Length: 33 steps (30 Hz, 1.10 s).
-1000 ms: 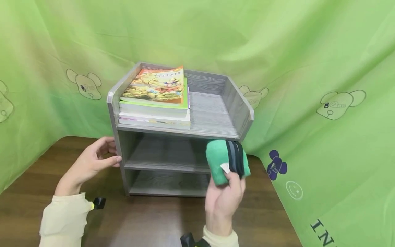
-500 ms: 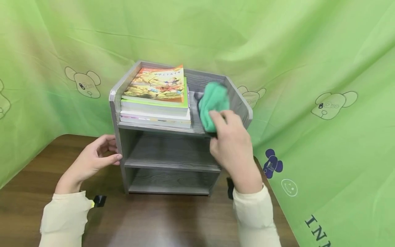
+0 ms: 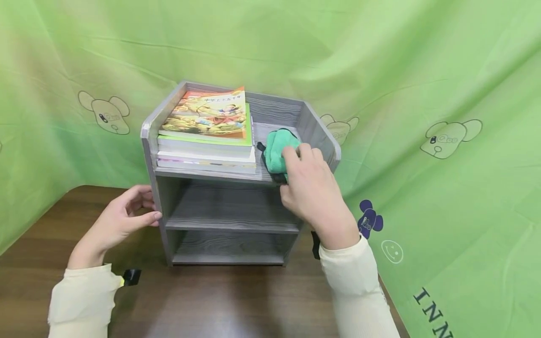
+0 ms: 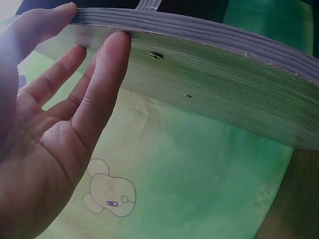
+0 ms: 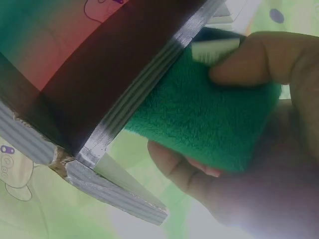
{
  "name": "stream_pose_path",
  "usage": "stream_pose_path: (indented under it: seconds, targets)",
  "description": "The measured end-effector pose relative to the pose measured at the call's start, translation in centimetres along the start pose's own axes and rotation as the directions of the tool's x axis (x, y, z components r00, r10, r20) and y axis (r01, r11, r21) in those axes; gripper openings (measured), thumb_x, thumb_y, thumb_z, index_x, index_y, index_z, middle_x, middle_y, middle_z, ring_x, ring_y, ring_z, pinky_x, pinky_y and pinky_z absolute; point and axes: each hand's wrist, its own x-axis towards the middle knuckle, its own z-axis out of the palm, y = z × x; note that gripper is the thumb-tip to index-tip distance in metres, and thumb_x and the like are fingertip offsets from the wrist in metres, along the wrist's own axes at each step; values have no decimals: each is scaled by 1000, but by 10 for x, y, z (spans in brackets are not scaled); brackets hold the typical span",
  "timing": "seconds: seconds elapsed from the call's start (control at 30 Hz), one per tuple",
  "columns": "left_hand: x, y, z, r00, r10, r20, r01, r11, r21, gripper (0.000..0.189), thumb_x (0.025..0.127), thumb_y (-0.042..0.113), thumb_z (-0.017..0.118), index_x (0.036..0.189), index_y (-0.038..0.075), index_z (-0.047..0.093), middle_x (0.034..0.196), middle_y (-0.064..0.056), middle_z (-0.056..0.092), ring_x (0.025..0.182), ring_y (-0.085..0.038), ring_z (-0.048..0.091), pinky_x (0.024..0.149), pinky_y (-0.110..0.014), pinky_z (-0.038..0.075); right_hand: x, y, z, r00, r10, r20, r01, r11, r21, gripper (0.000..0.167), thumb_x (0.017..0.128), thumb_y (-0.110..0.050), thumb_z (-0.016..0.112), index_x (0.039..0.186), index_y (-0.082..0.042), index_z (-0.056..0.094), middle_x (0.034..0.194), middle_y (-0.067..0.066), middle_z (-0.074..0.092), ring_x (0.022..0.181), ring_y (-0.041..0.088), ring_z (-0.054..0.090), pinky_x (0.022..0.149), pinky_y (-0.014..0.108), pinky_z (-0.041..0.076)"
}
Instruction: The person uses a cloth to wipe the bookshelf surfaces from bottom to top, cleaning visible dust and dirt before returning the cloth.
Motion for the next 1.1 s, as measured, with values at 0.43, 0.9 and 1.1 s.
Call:
stream_pose_path:
  seconds: [0.43, 0.9, 1.1]
  targets:
    - [1, 2, 0, 1000, 10, -4, -10, 1000, 20, 48, 90, -2, 72, 133, -7, 50, 112, -20, 57, 94, -17, 63, 72, -34, 59, -3, -4, 9, 981, -107, -160, 86, 987, -134, 39, 67, 14, 59, 105, 5, 61, 88, 20, 52, 74, 43, 45, 65, 48, 42]
    - [-3, 1, 2, 1000, 21, -13, -20, 999, 30, 48, 90, -2, 72, 132, -8, 51, 110, -20, 57, 92, -16, 63, 72, -33, 59, 36, -1, 3, 976, 91, 196, -69, 991, -116, 26, 77, 11, 52, 96, 0, 66, 94, 16, 60, 84, 38, 57, 74, 48, 47]
    - [-2, 3, 1, 1000, 24, -10, -24, 999, 22, 47, 90, -3, 72, 132, -8, 51, 110, -21, 57, 92, -16, 64, 71, -34, 59, 42, 2, -7, 943, 142, 302, -114, 987, -110, 20, 75, 9, 50, 85, -6, 58, 91, 13, 61, 83, 34, 58, 75, 49, 47]
